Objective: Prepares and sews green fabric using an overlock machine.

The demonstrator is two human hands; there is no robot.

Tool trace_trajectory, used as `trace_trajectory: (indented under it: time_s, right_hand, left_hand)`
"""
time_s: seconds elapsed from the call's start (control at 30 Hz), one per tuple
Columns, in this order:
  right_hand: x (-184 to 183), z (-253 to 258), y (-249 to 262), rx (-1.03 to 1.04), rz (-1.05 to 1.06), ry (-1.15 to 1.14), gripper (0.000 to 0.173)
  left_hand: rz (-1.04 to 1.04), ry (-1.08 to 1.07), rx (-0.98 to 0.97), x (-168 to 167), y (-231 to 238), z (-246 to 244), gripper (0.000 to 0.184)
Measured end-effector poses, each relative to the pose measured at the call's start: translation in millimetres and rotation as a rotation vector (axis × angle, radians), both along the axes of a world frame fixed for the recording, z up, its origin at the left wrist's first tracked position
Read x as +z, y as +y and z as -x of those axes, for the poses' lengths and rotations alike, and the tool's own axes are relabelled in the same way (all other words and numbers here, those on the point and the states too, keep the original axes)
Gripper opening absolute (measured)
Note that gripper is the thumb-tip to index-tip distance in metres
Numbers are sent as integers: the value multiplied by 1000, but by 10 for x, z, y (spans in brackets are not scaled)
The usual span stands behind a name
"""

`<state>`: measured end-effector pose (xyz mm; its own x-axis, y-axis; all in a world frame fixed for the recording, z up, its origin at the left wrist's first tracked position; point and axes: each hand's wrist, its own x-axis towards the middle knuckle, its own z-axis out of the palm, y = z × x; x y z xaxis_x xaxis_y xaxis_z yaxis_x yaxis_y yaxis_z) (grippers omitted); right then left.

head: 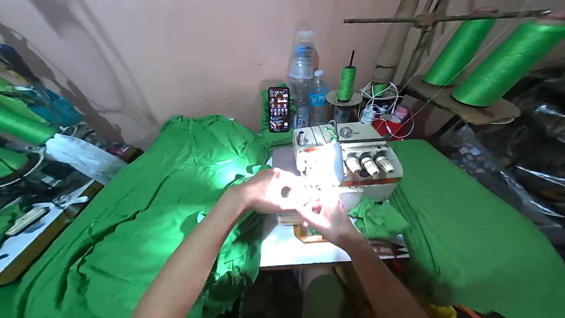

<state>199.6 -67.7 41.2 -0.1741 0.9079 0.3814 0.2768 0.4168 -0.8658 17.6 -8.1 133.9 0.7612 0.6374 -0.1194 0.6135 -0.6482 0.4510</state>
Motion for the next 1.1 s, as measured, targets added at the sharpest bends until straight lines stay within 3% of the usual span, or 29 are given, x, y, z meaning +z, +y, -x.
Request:
trace_trajectory:
  time_s: [0.1,0.17,0.27,0.37,0.43,0.53,0.6,0.67,0.73,0.8,0.97,1.03,1.1]
  right_hand:
    - [-282,-77,-135,33,-120,175,49]
    - [-441,-87,-204,43,-68,306,53]
    - [-521,-77,-153,28,20,401,50]
    - [-491,-95,-12,-5,43,367,55]
    - [-453,-152,56,1,59,285,64]
    - [-417,-238,52,73,53,204,47]
    - [-411,-272,50,73,96,190,40]
    - [-378,-267,73,41,149,202,44]
    - [-342,-261,86,37,177,219,55]
    - [-334,-251,94,16,166,207,59]
    - [-279,-205,132,-64,84,86,42]
    - [-279,-174,130,-74,-33,32,29]
    - [-333,-175,91,-52,-211,64,21]
  left_hand:
    - [36,153,101,-16,24,-131,29]
    - [30,226,191,-89,98,-158,29]
    - [-4,140,271,-134,125,-80,30]
    - [-55,-92,118,-136,-88,-7,29]
    - [-197,-173,-42,-254,-348,-77,25]
    - [-240,18,-75,-270,-574,-262,29]
    - [-286,176,98,-205,-449,-341,32]
    - [-266,237,294,-242,-173,-284,36]
    - [-266,77,376,-435,133,-119,27]
    - [-270,-91,318,-530,308,6,19]
    - [-110,-439,141,-375,256,120,18]
    - [-22,-494,90,-374,192,96,23]
    - [79,-441,156,-328,85,50,26]
